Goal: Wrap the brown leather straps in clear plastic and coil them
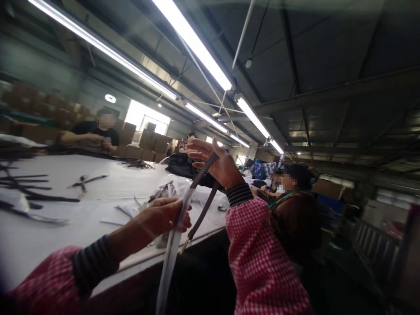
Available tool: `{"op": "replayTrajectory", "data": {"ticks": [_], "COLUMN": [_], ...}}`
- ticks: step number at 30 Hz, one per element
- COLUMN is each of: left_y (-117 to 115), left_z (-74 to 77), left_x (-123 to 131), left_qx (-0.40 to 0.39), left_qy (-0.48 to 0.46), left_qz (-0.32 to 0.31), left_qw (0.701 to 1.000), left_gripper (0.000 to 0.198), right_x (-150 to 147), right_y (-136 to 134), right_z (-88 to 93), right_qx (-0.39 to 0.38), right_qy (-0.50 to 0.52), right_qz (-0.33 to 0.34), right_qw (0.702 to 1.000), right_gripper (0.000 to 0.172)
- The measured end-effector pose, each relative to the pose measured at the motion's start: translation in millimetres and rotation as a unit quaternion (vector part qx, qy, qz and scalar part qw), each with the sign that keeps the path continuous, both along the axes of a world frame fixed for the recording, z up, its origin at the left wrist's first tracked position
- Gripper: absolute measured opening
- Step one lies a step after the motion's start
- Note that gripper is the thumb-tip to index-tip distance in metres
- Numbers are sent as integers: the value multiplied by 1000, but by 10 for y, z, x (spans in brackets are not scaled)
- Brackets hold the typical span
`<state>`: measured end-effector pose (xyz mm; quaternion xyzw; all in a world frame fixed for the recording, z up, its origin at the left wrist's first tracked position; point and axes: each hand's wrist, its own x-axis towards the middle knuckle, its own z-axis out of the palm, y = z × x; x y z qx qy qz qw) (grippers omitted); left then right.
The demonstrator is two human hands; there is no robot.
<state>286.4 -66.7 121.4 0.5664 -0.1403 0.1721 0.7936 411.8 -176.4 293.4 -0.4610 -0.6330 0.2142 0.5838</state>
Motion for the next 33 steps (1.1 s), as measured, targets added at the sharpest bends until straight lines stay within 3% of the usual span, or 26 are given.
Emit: {"op": "replayTrajectory", "data": {"ticks": [4,7,11,13,16,22,25,27,29,31,33], "left_y": [18,7,-37,-57,-50,68,70,30,-18,-43,-23], "left_z": [274,582,1021,1152,1138,555,455,602,872,1150,1316], "left_x": [-118,-191,-267,-271,-220,-140,-175,-200,-206,-181,-134], "left_qx": [17,15,-9,-7,0,-17,-2,7,7,3,-10], "left_qy": [-9,-37,-62,-91,-108,-69,-40,-44,-73,-113,-141], "left_qz": [45,91,175,218,291,352,333,320,311,316,338], "left_qw": [999,995,983,972,951,933,942,947,947,942,930], "left_gripper": [36,32,24,21,26,32,34,34,32,27,22], "right_x": [-44,-153,-341,-398,-338,109,125,14,-147,-291,-354], "right_y": [66,176,327,373,369,260,289,343,413,480,526], "right_z": [71,102,30,-37,-104,-81,-4,74,146,183,180], "right_qx": [1,-15,-57,-70,-42,-2,42,35,7,-28,-49], "right_qy": [-13,-41,-61,-45,12,228,225,156,75,18,2], "right_qz": [22,20,23,30,31,-87,-58,-8,18,18,7], "right_qw": [1000,999,996,996,999,970,972,987,997,999,999], "right_gripper": [48,49,46,45,43,52,43,40,37,37,39]}}
